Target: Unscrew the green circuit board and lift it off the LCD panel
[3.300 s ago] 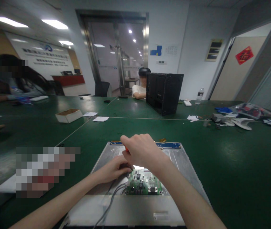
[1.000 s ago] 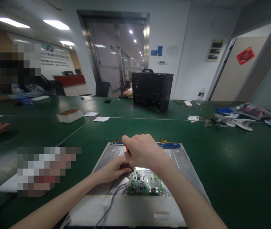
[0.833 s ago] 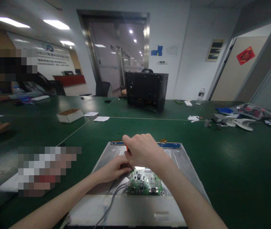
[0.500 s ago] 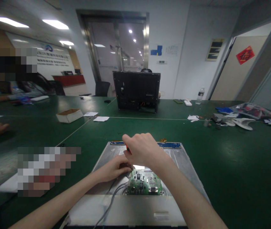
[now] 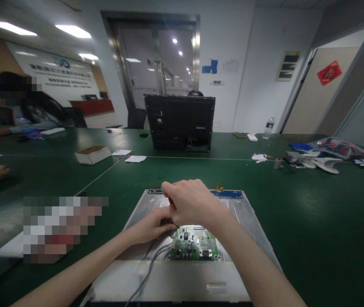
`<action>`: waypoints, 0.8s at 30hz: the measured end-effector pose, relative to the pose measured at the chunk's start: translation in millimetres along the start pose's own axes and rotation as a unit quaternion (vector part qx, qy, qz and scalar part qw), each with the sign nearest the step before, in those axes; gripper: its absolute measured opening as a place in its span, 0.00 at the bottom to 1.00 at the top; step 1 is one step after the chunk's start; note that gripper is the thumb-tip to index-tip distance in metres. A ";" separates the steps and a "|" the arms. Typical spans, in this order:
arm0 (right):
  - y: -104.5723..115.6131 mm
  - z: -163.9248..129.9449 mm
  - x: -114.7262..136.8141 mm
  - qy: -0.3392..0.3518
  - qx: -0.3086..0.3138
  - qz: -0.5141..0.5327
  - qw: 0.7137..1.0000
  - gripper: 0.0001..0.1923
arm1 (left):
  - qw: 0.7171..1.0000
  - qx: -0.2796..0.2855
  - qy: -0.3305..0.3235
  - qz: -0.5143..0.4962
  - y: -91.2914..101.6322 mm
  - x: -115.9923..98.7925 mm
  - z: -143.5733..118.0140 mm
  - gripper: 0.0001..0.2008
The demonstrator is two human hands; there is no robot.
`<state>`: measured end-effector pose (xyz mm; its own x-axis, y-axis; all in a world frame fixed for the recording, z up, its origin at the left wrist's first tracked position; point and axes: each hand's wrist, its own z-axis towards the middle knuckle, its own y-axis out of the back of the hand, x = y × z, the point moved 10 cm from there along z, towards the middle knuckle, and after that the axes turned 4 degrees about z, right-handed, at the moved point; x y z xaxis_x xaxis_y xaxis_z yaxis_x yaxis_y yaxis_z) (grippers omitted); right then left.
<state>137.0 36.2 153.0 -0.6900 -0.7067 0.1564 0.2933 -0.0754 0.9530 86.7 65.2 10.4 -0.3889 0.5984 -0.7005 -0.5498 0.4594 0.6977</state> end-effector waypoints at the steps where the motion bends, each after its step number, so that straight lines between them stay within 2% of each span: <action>1: 0.2 0.3 -0.5 -0.002 -0.002 -0.003 1.000 0.08 | 1.000 0.001 -0.003 -0.001 0.1 -1.6 0.0 0.06; 6: -1.1 3.1 -8.8 -0.038 -0.013 -0.043 0.998 0.06 | 1.000 -0.009 0.003 0.012 2.1 -4.9 -0.7 0.05; 21: -3.2 3.3 -8.7 -0.033 -0.014 -0.061 0.998 0.05 | 1.000 -0.009 -0.004 0.022 3.0 -7.6 0.1 0.05; 24: -1.6 2.3 -5.8 -0.022 -0.018 -0.035 0.999 0.05 | 1.000 -0.013 -0.007 0.024 3.3 -6.1 0.4 0.05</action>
<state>139.0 42.1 151.1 -0.7382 -0.6667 0.1028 0.2671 -0.1491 0.9521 87.5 63.4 17.1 -0.4055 0.6278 -0.6644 -0.5494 0.4136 0.7261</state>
